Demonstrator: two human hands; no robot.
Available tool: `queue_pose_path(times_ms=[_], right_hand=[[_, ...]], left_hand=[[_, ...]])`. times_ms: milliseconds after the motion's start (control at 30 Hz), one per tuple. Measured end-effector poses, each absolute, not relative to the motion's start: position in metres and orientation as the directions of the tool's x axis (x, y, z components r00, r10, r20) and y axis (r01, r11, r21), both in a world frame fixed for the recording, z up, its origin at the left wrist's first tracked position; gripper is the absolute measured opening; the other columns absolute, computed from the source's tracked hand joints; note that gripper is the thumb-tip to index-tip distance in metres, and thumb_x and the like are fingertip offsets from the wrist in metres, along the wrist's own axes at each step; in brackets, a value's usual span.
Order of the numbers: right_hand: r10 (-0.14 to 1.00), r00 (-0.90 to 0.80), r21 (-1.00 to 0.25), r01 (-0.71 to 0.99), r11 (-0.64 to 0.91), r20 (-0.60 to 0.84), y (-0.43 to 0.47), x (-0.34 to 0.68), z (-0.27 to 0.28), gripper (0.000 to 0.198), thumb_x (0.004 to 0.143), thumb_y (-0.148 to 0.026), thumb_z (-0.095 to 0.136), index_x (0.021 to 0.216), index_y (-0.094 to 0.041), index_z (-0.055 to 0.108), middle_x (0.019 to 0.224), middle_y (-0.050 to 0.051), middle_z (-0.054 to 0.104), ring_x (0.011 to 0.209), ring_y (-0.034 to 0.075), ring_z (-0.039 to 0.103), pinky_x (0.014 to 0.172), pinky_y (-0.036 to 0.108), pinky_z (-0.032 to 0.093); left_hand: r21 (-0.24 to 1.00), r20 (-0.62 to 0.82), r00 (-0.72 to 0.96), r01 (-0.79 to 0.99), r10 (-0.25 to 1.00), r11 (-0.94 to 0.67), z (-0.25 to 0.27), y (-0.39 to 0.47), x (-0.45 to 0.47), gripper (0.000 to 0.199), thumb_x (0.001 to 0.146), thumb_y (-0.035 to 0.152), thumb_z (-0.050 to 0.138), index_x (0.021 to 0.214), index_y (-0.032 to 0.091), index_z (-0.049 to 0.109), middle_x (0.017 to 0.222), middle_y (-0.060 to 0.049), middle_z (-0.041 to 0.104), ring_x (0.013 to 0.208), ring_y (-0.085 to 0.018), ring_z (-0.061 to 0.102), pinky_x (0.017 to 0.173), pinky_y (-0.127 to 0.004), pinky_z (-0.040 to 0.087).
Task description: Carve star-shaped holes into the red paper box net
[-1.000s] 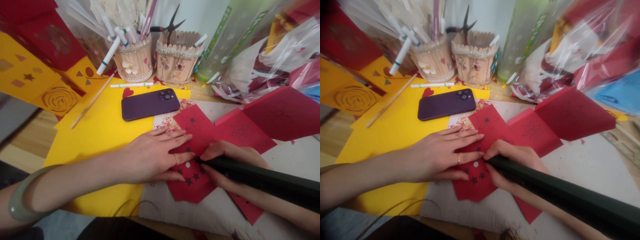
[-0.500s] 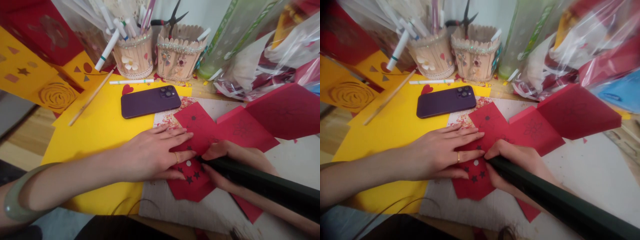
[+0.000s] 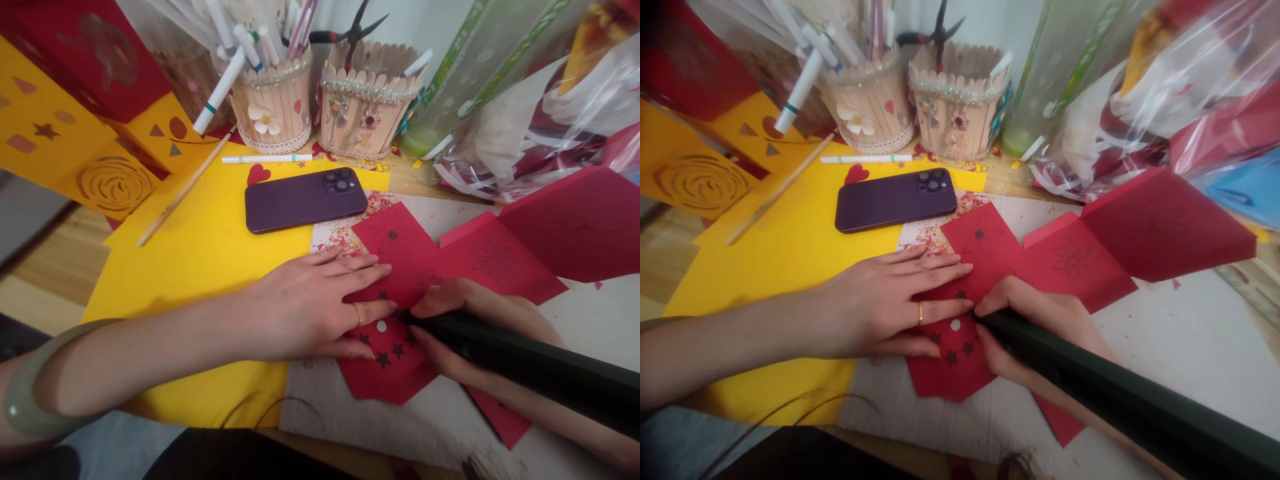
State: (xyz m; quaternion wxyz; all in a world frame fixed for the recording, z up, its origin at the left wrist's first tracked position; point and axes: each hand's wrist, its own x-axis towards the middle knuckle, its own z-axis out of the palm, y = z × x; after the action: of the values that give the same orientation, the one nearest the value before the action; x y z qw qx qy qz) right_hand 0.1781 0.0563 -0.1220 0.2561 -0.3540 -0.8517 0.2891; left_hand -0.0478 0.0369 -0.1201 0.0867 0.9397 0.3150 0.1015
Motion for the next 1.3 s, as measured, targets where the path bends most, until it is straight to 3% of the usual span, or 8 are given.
queue_pose_path(times_ms=[433, 667, 767, 900, 1000, 1100, 1233, 1300], right_hand=[[0.712, -0.661, -0.652, 0.435, 0.622, 0.238, 0.056, 0.178, -0.118, 0.014, 0.078, -0.015, 0.057, 0.082, -0.027, 0.05, 0.065, -0.008, 0.06, 0.049, 0.003, 0.056, 0.049, 0.013, 0.043], [0.667, -0.706, -0.674, 0.374, 0.636, 0.238, 0.063, 0.179, -0.121, 0.017, 0.075, -0.013, 0.056, 0.082, -0.028, 0.049, 0.061, -0.008, 0.06, 0.045, 0.006, 0.057, 0.043, 0.013, 0.043], [0.724, -0.654, -0.713, 0.399, 0.576, 0.218, 0.065, 0.181, -0.118, 0.017, 0.075, -0.014, 0.058, 0.08, -0.029, 0.05, 0.064, -0.009, 0.06, 0.05, 0.007, 0.058, 0.047, 0.014, 0.045], [0.843, -0.519, -0.835, 0.394, 0.383, 0.142, 0.068, 0.186, -0.111, 0.01, 0.077, -0.024, 0.063, 0.078, -0.029, 0.055, 0.072, -0.007, 0.06, 0.063, 0.01, 0.059, 0.055, 0.018, 0.047], [0.889, -0.455, -0.93, 0.302, 0.209, 0.052, 0.069, 0.187, -0.112, 0.01, 0.077, -0.025, 0.066, 0.077, -0.027, 0.057, 0.074, -0.005, 0.059, 0.063, 0.011, 0.055, 0.054, 0.02, 0.042], [0.931, -0.359, -0.998, 0.054, -0.041, -0.057, 0.067, 0.185, -0.116, 0.011, 0.075, -0.023, 0.068, 0.078, -0.025, 0.057, 0.064, -0.006, 0.056, 0.053, 0.009, 0.046, 0.046, 0.021, 0.033], [0.945, -0.32, -0.982, -0.143, -0.122, -0.071, 0.065, 0.182, -0.116, 0.011, 0.075, -0.022, 0.066, 0.077, -0.025, 0.056, 0.056, -0.007, 0.053, 0.051, 0.009, 0.043, 0.046, 0.021, 0.031], [0.946, -0.318, -0.973, -0.19, -0.134, -0.068, 0.065, 0.181, -0.114, 0.009, 0.074, -0.02, 0.065, 0.075, -0.023, 0.056, 0.056, -0.007, 0.052, 0.051, 0.008, 0.042, 0.047, 0.021, 0.031]], left_hand=[[0.201, 0.156, 0.786, 0.568, 0.599, -0.798, -0.12, 0.037, -0.048, 0.046, 0.091, 0.046, 0.045, 0.125, 0.018, 0.055, 0.139, -0.016, 0.044, 0.127, -0.031, 0.044, 0.103, -0.045, 0.037], [0.188, 0.131, 0.787, 0.578, 0.604, -0.794, -0.12, 0.037, -0.049, 0.046, 0.091, 0.048, 0.044, 0.126, 0.019, 0.054, 0.14, -0.015, 0.043, 0.128, -0.029, 0.043, 0.103, -0.043, 0.036], [0.192, 0.146, 0.789, 0.569, 0.597, -0.799, -0.121, 0.038, -0.05, 0.045, 0.092, 0.047, 0.043, 0.125, 0.019, 0.054, 0.139, -0.016, 0.044, 0.128, -0.028, 0.043, 0.104, -0.043, 0.035], [0.208, 0.148, 0.757, 0.605, 0.636, -0.768, -0.12, 0.033, -0.049, 0.053, 0.09, 0.05, 0.046, 0.128, 0.014, 0.05, 0.14, -0.017, 0.042, 0.131, -0.029, 0.039, 0.107, -0.043, 0.032], [0.319, 0.135, 0.559, 0.757, 0.818, -0.571, -0.112, 0.022, -0.048, 0.056, 0.089, 0.043, 0.052, 0.132, 0.009, 0.042, 0.138, -0.018, 0.044, 0.129, -0.027, 0.041, 0.105, -0.042, 0.036], [0.536, 0.035, 0.296, 0.801, 0.955, -0.268, -0.1, 0.013, -0.042, 0.055, 0.082, 0.034, 0.06, 0.129, 0.011, 0.044, 0.13, -0.017, 0.052, 0.119, -0.028, 0.049, 0.099, -0.046, 0.041], [0.823, -0.216, 0.149, 0.559, 0.965, 0.098, -0.087, 0.019, -0.025, 0.052, 0.07, 0.029, 0.068, 0.116, 0.014, 0.051, 0.11, -0.013, 0.063, 0.095, -0.025, 0.062, 0.08, -0.04, 0.052], [0.866, -0.35, 0.134, 0.425, 0.927, 0.266, -0.083, 0.027, -0.015, 0.044, 0.063, 0.02, 0.07, 0.105, 0.014, 0.056, 0.098, -0.009, 0.066, 0.085, -0.022, 0.065, 0.072, -0.034, 0.053]])
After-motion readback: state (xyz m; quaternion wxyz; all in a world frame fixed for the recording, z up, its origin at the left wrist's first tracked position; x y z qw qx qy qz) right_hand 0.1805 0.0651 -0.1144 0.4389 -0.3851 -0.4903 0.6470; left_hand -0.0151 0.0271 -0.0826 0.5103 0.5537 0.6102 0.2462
